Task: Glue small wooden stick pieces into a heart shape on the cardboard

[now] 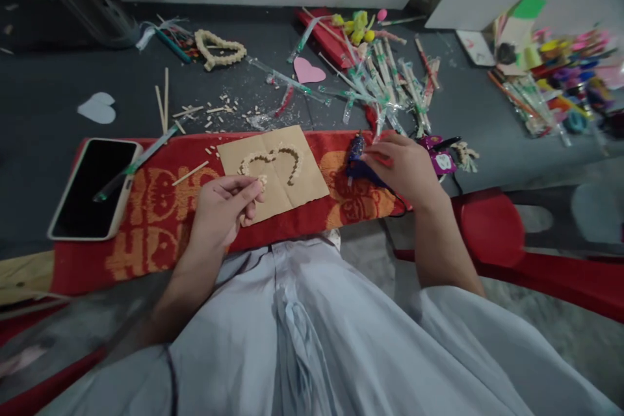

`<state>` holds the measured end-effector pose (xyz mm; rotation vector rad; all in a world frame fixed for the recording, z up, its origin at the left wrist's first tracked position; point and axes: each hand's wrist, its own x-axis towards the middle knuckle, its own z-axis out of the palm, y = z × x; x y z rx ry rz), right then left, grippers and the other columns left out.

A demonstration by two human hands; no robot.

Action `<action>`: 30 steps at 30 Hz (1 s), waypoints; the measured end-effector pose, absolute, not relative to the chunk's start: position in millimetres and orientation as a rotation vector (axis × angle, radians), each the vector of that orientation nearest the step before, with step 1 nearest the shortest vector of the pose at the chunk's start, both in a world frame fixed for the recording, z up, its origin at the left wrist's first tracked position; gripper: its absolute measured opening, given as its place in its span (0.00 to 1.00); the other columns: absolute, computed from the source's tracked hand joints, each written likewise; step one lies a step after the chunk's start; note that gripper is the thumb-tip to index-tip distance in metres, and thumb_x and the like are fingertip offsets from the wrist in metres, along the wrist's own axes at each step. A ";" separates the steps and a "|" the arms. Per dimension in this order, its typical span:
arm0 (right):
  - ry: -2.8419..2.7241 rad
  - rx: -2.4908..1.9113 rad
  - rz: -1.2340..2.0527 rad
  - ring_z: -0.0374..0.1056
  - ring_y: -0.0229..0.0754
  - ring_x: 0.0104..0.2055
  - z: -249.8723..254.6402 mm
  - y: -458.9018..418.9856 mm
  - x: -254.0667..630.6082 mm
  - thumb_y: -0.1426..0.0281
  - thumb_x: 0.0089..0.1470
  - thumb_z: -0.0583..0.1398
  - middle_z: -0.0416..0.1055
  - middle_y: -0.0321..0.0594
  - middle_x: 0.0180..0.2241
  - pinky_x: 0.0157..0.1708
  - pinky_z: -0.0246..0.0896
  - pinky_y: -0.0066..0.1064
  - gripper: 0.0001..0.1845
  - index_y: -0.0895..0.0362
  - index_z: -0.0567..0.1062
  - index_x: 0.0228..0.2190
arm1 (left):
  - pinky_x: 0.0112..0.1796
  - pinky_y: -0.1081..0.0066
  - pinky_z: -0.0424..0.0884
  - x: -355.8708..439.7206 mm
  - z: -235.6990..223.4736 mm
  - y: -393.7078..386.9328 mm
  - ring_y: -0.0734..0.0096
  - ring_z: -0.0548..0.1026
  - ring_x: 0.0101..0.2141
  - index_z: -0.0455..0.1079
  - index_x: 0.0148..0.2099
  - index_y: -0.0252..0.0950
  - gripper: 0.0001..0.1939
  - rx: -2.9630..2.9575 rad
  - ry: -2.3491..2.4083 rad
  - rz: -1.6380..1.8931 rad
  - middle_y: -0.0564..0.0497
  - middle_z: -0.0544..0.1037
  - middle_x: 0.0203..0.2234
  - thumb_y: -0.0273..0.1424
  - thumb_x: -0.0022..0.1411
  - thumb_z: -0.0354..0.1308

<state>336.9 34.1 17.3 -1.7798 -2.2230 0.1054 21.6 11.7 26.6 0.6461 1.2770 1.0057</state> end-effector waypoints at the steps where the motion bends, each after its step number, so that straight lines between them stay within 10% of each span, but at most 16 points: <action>1: -2.240 -1.864 0.082 0.74 0.54 0.45 12.9 29.9 346.8 0.59 0.62 0.58 0.78 0.53 0.41 0.47 0.69 0.44 0.19 0.59 0.82 0.42 | 0.11 0.81 0.55 24.2 27.1 12.2 0.82 0.62 0.11 0.70 0.24 0.35 0.18 0.646 1.276 1.000 0.56 0.73 0.14 0.35 0.31 0.74; 14: -2.064 -1.988 0.227 0.70 0.59 0.50 -23.2 20.9 363.2 0.62 0.63 0.53 0.75 0.59 0.48 0.50 0.66 0.49 0.22 0.61 0.71 0.51 | 0.12 0.81 0.56 52.5 29.2 2.6 0.82 0.63 0.12 0.73 0.27 0.33 0.18 0.725 1.252 0.893 0.54 0.74 0.15 0.35 0.34 0.75; 21: -1.442 -1.613 0.725 0.62 0.39 0.26 -19.2 27.9 360.5 0.43 0.56 0.58 0.65 0.34 0.23 0.29 0.65 0.34 0.24 0.52 0.69 0.29 | 0.11 0.81 0.55 55.4 24.7 3.5 0.82 0.62 0.11 0.71 0.27 0.34 0.20 0.700 1.229 0.933 0.55 0.74 0.16 0.36 0.35 0.75; 30: -1.184 -1.219 1.405 0.65 0.39 0.21 -6.2 -11.3 302.5 0.39 0.51 0.60 0.69 0.36 0.22 0.21 0.65 0.34 0.28 0.52 0.71 0.25 | 0.11 0.84 0.50 53.7 29.0 6.3 0.86 0.59 0.11 0.70 0.28 0.34 0.09 0.560 1.208 1.012 0.57 0.71 0.17 0.28 0.46 0.68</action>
